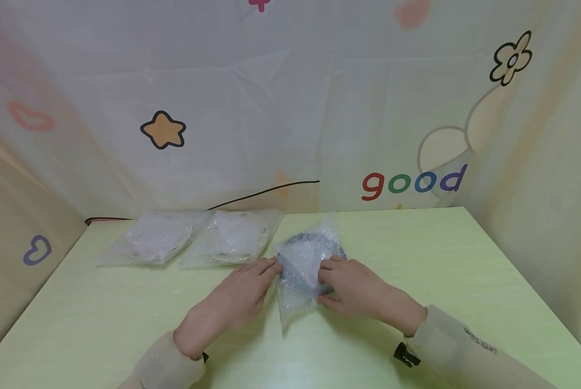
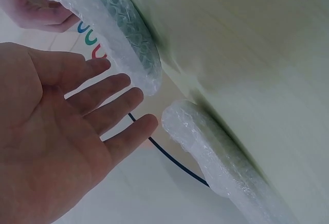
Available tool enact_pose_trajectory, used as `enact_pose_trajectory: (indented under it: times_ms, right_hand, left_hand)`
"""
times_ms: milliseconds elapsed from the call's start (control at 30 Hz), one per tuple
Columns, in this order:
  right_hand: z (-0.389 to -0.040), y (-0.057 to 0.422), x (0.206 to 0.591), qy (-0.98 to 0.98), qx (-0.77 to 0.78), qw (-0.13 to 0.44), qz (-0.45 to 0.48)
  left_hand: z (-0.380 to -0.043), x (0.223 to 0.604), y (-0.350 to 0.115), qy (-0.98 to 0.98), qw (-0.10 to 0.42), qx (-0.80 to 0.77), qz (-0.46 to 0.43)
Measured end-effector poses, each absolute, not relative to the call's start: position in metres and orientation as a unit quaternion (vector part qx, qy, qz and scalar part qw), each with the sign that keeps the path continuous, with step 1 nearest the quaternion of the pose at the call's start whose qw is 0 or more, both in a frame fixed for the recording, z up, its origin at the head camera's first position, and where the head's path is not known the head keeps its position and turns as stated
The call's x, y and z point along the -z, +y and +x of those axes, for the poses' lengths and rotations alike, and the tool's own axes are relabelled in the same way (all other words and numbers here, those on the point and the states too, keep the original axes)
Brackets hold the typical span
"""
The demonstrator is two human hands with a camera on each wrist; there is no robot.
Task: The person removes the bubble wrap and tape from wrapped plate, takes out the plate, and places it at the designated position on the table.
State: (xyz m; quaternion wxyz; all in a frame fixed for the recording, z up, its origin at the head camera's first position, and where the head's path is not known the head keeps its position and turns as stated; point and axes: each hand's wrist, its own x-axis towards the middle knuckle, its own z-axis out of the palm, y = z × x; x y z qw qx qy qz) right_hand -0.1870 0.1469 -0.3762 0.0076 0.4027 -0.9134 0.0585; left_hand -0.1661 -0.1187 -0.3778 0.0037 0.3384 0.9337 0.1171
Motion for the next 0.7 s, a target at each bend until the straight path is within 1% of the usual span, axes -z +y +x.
enact_pose_trajectory:
  times_ms: [267,500,700]
  right_hand:
    - [-0.187,0.152,0.377,-0.899,-0.071,0.005,0.432]
    - [-0.187,0.156,0.379,-0.892,-0.094,0.002,0.443]
    - [-0.188,0.158,0.38,-0.89,-0.102,-0.012,0.443]
  left_hand:
    - [-0.166,0.378,-0.12,0.927,0.007,-0.119,0.357]
    - [-0.167,0.381,-0.118,0.921,-0.064,-0.122,0.365]
    - [-0.166,0.379,-0.118,0.919,-0.075,-0.135,0.362]
